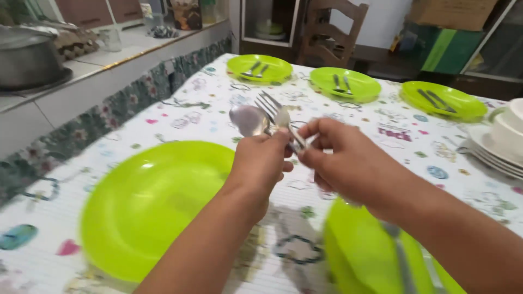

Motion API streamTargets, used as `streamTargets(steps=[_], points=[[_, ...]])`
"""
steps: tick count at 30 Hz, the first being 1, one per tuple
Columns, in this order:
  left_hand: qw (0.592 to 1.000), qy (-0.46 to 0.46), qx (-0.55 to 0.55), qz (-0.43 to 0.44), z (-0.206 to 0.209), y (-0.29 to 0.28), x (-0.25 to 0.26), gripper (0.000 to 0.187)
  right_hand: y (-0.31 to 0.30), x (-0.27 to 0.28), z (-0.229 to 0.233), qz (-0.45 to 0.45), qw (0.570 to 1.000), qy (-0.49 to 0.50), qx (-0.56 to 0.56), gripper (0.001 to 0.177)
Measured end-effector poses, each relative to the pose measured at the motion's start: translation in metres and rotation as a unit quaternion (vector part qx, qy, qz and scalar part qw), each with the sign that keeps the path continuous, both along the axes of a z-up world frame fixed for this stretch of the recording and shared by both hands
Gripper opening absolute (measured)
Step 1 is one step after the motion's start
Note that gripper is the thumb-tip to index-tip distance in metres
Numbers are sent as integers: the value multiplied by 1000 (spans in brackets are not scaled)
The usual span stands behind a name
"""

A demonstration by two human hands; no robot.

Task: Setting a dining table with plates, spoons, forks, mugs, and bowls.

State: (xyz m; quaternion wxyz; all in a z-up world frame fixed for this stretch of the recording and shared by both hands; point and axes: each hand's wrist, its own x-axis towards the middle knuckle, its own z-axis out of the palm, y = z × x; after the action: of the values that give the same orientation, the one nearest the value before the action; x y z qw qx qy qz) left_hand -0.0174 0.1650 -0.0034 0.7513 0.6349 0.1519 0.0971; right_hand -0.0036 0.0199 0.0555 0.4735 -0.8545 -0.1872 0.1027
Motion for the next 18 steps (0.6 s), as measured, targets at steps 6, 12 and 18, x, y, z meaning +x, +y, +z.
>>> streamTargets(steps=[6,12,18], points=[[997,57,44,-37,-3,100,-34,32,76,-28,-21,-32,996,83,5,24],[955,145,206,-156,-31,162,-50,28,120,-53,-38,-111,986,77,94,21],[849,150,453,-225,-29,154,-52,43,127,-79,-51,-172,981,66,63,20]])
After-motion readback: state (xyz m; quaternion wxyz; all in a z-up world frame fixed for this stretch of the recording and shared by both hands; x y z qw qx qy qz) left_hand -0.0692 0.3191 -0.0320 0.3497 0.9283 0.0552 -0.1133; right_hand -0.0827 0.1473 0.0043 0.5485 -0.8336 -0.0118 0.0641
